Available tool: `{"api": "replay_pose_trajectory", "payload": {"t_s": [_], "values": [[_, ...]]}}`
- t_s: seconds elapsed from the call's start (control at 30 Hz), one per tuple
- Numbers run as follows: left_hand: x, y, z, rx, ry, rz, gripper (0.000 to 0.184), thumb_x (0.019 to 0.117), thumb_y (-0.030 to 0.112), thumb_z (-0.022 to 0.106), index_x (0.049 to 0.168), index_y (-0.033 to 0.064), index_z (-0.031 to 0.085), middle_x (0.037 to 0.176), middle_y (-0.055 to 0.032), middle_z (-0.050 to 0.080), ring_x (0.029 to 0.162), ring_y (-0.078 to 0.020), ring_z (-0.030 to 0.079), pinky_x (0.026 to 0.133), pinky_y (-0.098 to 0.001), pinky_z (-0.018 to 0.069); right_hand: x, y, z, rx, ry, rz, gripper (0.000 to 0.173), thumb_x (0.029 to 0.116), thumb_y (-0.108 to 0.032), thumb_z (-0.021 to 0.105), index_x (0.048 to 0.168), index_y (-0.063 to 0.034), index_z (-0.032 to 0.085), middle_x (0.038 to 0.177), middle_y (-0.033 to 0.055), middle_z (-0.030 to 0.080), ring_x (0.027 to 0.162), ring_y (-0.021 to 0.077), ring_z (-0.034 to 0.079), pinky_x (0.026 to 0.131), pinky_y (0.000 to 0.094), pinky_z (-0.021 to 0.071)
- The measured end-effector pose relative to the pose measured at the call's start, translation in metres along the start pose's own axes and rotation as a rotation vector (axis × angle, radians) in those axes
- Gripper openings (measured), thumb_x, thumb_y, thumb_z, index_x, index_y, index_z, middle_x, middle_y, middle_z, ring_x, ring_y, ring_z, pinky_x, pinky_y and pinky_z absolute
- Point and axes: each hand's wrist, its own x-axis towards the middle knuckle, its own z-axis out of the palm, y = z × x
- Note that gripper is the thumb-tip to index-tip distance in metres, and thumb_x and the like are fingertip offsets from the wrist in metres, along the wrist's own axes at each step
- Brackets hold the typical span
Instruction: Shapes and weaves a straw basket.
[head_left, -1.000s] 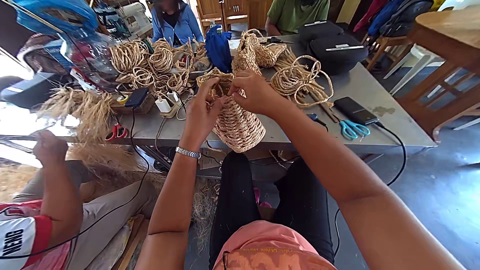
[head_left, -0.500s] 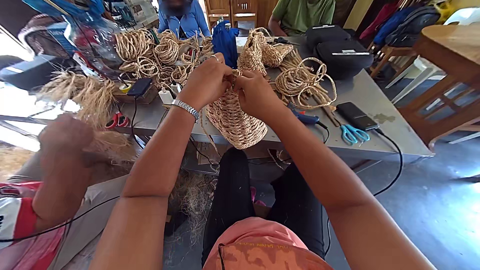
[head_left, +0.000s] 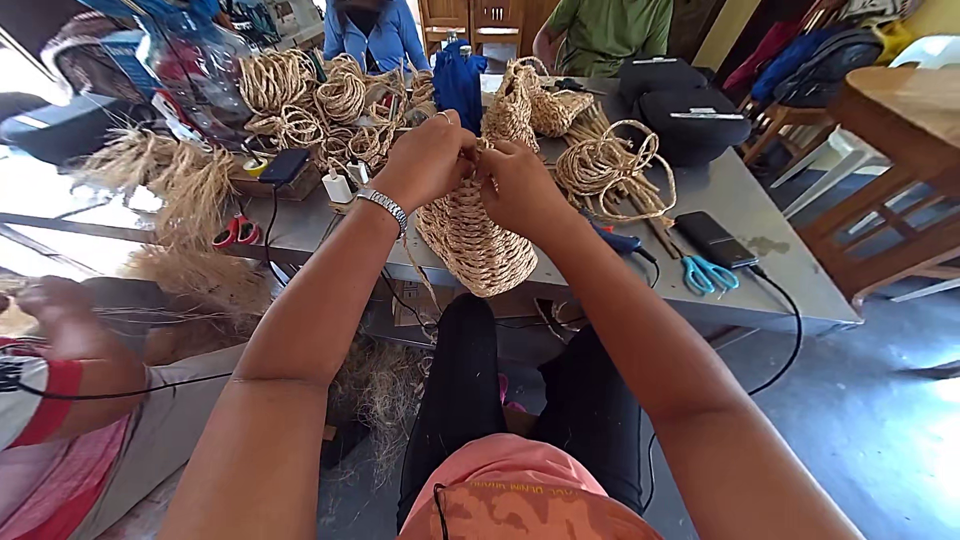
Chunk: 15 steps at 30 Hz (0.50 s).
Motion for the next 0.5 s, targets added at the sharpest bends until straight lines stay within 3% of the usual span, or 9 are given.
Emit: {"api": "replay_pose_trajectory", "payload": {"t_s": [0.17, 0.33, 0.5], "values": [[-0.016, -0.006, -0.011, -0.053, 0.065, 0.022, 0.019, 0.1008, 0.02, 0.062, 0.11, 0.007, 0.073, 0.119, -0.0178, 0.062, 0.116, -0.0356, 0.06, 0.098, -0.057, 0.048, -0.001, 0.008, 0.003, 0.047, 0.038, -0.033, 0.018, 0.0971, -0.01, 0.062, 0.102, 0.0049, 0.071, 0.11, 0.0208, 0.069, 0.114, 0.0374, 0.063, 0.102, 0.0487, 0.0495], [-0.042, -0.006, -0.005, -0.124, 0.019, -0.051, 0.021, 0.1002, 0.021, 0.064, 0.104, 0.0025, 0.072, 0.105, -0.0182, 0.068, 0.103, -0.0354, 0.066, 0.092, -0.0583, 0.0501, -0.001, 0.006, -0.002, 0.041, -0.012, -0.031, 0.018, 0.097, -0.009, 0.064, 0.105, 0.005, 0.072, 0.111, 0.0214, 0.068, 0.114, 0.0372, 0.063, 0.102, 0.0481, 0.0494], [-0.058, -0.006, 0.018, -0.325, 0.15, -0.163, 0.025, 0.1019, 0.025, 0.064, 0.108, 0.0004, 0.068, 0.103, -0.0165, 0.069, 0.094, -0.0304, 0.067, 0.087, -0.0521, 0.0527, -0.002, 0.006, -0.003, 0.064, -0.008, 0.007, 0.017, 0.0979, -0.011, 0.064, 0.105, 0.0034, 0.072, 0.112, 0.0205, 0.068, 0.113, 0.0364, 0.062, 0.1, 0.048, 0.0498]]}}
